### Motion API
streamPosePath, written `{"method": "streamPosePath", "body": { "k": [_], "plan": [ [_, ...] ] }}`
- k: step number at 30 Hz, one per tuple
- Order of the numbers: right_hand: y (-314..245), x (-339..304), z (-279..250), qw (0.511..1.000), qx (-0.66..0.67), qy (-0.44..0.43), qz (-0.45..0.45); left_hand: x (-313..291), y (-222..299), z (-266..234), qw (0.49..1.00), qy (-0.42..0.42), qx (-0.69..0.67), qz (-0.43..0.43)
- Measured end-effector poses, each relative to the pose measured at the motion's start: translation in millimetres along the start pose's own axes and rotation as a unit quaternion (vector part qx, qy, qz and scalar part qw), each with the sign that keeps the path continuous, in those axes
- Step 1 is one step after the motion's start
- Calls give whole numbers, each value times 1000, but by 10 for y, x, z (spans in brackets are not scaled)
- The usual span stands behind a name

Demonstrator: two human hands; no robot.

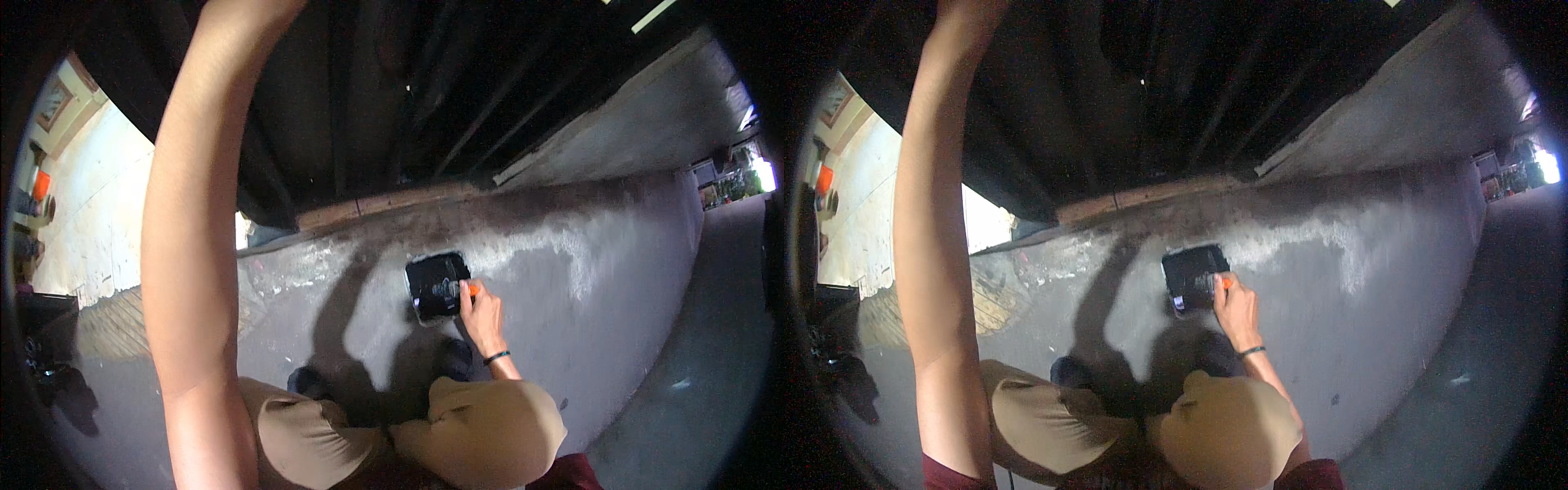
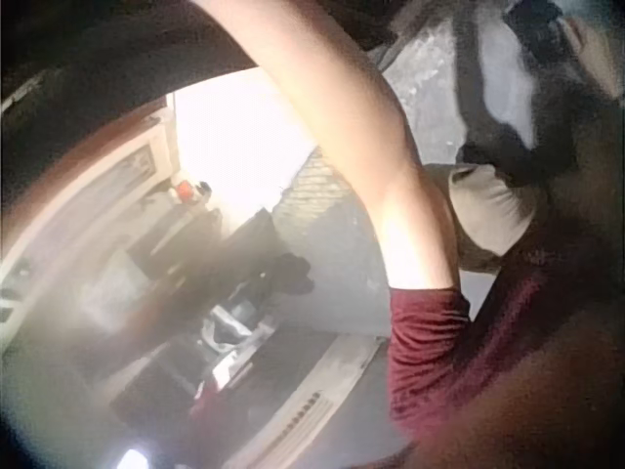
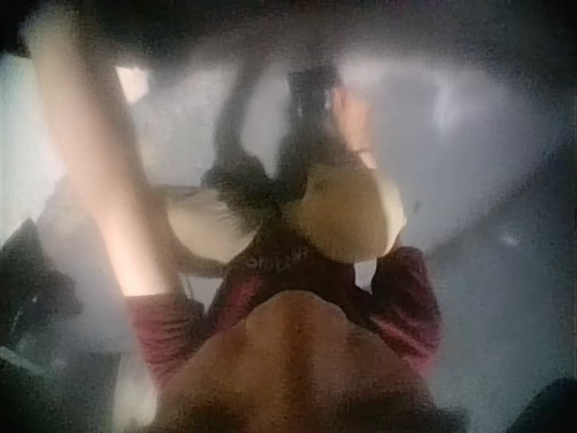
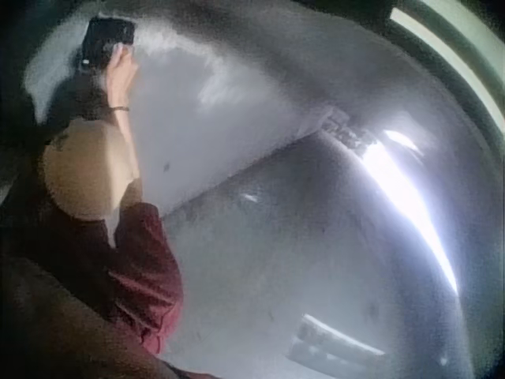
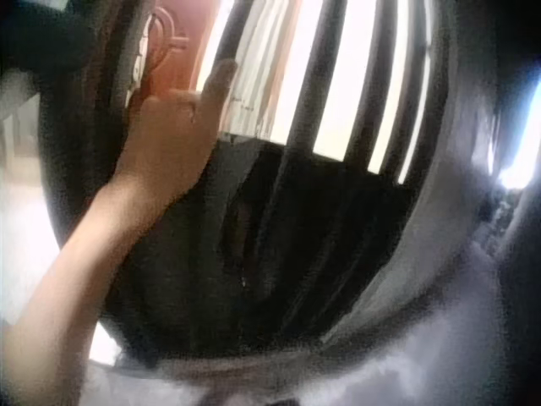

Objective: The person paints a black metal gate using a brush and a small container of black paint.

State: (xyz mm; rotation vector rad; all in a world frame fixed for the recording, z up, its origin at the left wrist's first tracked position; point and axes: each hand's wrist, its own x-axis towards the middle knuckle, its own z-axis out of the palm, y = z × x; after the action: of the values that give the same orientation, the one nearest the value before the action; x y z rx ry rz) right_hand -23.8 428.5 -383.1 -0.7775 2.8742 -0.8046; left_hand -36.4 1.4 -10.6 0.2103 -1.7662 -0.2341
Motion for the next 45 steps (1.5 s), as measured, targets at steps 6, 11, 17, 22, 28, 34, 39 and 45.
{"method": "streamPosePath", "body": {
  "k": [6,11,17,22,28,34,39,45],
  "plan": [
    [-169,-204,-201,996,75,40,25,19,-11,-263,989,-122,-35,81],
    [-171,-383,-256,991,86,100,-22,107,192,-344,989,-119,80,21],
    [-46,-470,-114,989,107,97,-33,153,454,-694,997,-44,60,24],
    [5,-503,-29,971,221,76,55,350,355,-1293,994,28,-48,90],
    [120,-546,-32,979,168,102,57,524,-101,-1701,978,165,122,34],
    [201,-661,51,955,241,125,117,436,-423,-1626,983,155,94,-14],
    [239,-705,89,906,318,137,242,415,-576,-1446,965,201,143,93],
    [407,-647,7,847,416,127,306,409,-264,-1177,924,220,138,280]
  ]
}}
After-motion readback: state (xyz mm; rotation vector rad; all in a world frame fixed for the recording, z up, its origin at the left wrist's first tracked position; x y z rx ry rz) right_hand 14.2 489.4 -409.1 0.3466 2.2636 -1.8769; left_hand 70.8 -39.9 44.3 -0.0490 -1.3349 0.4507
